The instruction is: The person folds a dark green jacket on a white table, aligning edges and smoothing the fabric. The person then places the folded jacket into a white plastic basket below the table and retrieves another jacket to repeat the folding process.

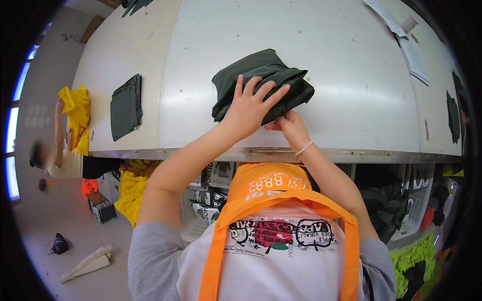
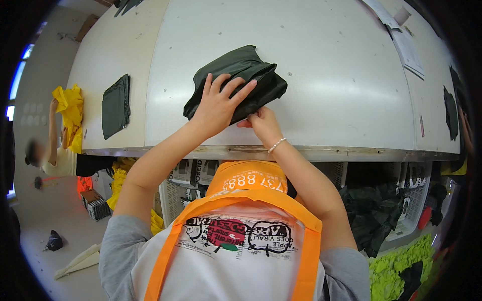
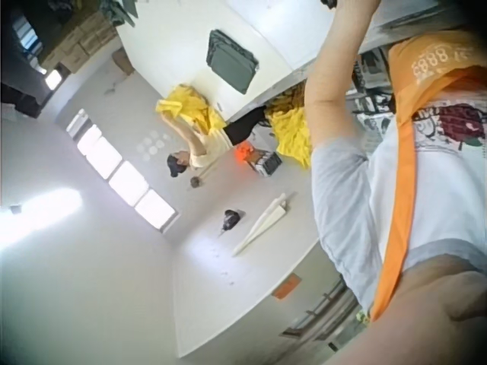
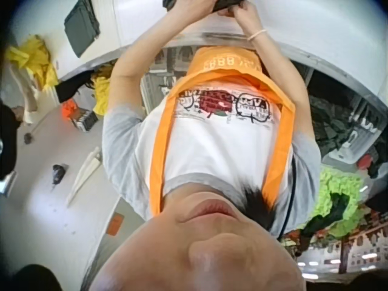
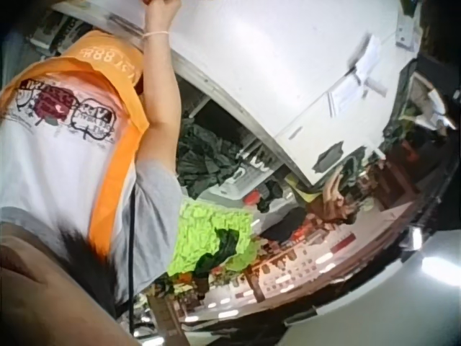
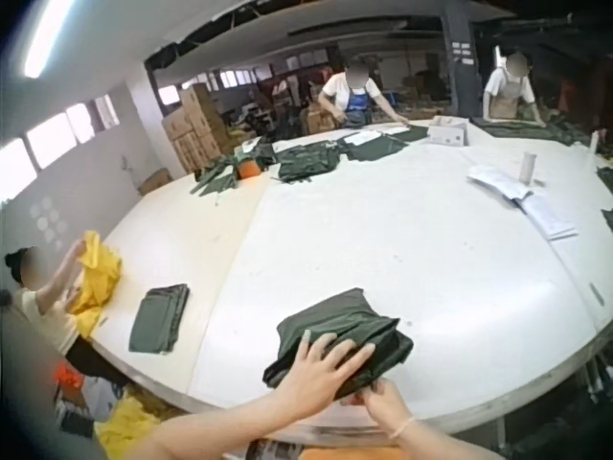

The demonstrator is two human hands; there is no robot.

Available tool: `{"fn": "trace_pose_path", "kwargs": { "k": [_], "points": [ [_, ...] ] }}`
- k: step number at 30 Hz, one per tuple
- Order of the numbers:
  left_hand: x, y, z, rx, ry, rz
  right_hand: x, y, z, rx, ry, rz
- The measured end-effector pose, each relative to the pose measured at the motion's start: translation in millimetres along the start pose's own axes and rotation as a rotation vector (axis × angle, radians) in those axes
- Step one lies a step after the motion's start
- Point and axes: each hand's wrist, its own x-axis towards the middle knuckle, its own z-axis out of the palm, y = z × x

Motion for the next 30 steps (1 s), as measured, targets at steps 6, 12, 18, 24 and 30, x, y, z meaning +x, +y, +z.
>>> {"fn": "trace_pose_path", "kwargs": {
  "k": [6,12,18,24,30],
  "points": [
    [8,-24,-47,-0.070,0.080,-0.256,-2,-3,-5,0.051,-0.049,0.014],
    [-8,-5,-16,-0.336,-0.128,-0.193,-7,-10,6,0.046,-0.069,0.002],
    [-7,16,8,-0.033,-0.044,-0.099,-9,-8,0,0.012,-0.070,0.028],
    [-15,-17,22,-0.106,-0.001,0.021,-21,4,6,0.109,-0.037,0.051],
    [-27,44,23,-0.147,-0.105,-0.085,-16,18,-19,0.077,-0.052,0.055]
  ]
}}
